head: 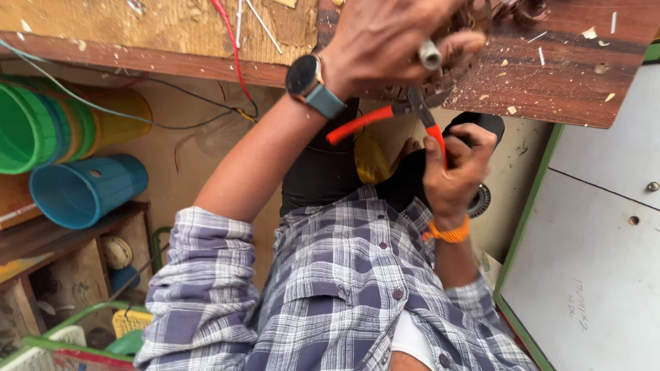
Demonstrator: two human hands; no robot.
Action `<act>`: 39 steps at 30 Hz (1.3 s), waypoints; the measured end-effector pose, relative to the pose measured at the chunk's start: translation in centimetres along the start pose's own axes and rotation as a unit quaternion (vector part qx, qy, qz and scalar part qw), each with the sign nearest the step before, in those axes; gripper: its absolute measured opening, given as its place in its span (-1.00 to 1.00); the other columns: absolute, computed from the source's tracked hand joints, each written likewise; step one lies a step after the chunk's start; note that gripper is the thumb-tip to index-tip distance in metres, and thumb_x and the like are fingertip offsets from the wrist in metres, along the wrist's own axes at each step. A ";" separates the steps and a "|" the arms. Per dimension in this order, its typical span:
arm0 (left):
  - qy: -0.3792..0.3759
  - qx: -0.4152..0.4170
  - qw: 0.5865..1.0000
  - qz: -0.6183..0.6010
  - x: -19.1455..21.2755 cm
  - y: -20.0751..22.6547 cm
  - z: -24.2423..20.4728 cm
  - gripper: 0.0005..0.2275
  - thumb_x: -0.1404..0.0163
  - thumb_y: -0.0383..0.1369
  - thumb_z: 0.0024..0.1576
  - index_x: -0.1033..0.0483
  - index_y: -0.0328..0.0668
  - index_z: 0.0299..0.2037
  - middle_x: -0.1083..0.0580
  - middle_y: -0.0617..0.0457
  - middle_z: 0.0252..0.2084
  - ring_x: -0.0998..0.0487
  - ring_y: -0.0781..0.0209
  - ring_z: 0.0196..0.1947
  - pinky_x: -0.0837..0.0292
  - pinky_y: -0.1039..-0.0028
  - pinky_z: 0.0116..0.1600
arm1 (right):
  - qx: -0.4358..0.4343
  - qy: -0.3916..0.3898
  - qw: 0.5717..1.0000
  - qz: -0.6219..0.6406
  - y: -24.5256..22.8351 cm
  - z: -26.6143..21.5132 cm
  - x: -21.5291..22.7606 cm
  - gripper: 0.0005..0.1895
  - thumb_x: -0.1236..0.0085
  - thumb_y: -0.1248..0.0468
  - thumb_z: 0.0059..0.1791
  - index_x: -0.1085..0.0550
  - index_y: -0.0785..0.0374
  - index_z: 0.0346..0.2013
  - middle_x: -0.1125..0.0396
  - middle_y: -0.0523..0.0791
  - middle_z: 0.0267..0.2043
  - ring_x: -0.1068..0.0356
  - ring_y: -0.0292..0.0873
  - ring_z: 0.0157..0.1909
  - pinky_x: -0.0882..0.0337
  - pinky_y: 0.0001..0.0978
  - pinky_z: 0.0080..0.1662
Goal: The person sits at a workbench and uses pliers to pull and cut copper windings from a motor stator. They rotate the stator to access different slots and remove the wire in sections, leaving the stator progressively stripped of copper.
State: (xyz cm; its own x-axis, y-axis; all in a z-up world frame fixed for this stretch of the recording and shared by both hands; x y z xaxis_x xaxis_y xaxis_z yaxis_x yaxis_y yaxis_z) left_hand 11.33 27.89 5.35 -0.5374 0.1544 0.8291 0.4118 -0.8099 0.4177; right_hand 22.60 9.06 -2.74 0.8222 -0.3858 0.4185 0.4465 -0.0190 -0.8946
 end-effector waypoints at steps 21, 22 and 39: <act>0.102 -0.100 0.985 0.098 2.7 3.0 -0.6 -0.36 0.05 0.23 0.33 -0.41 -0.17 0.33 -0.51 -0.06 0.01 -0.50 -0.04 -0.05 -0.40 0.16 0.00 | -0.009 -0.090 0.996 0.012 -7.2 0.9 0.6 -0.67 -0.09 0.38 0.12 -0.47 0.31 0.19 -0.45 0.02 -0.24 -0.46 -0.19 -0.26 -0.45 -0.34 -0.18; 0.130 -0.075 0.984 0.095 3.2 3.0 -1.4 -0.37 0.04 0.22 0.31 -0.40 -0.16 0.32 -0.51 -0.07 0.00 -0.50 -0.03 -0.08 -0.40 0.15 -0.04 | -0.074 -0.103 0.989 0.072 -5.6 0.7 0.5 -0.68 -0.07 0.37 0.12 -0.47 0.33 0.18 -0.44 -0.04 -0.30 -0.41 -0.28 -0.32 -0.44 -0.39 -0.21; -0.063 0.280 0.955 -0.072 -3.1 9.3 -19.4 -0.71 0.07 -0.23 0.30 -0.45 -0.25 -0.41 -0.51 -0.09 -0.51 -0.56 -0.10 -0.55 -0.43 0.17 -0.47 | -0.138 -0.125 0.964 0.190 -4.2 -0.8 -0.5 -0.68 -0.07 0.37 0.13 -0.36 0.36 0.18 -0.47 -0.01 -0.02 -0.45 -0.25 0.05 -0.42 -0.38 0.06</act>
State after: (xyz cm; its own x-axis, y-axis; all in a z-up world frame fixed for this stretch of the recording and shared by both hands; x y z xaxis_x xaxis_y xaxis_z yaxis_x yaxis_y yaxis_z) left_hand 2.52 8.90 -0.62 -0.5397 0.3371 0.7714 0.6887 -0.3501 0.6349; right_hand 20.01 8.55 0.72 0.9828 -0.1787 0.0471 0.0148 -0.1781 -0.9839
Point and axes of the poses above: each hand's wrist, its own z-axis towards the middle knuckle, its own x-axis out of the back of the hand, y = z × x, the point moved 9 cm from there along z, towards the middle knuckle
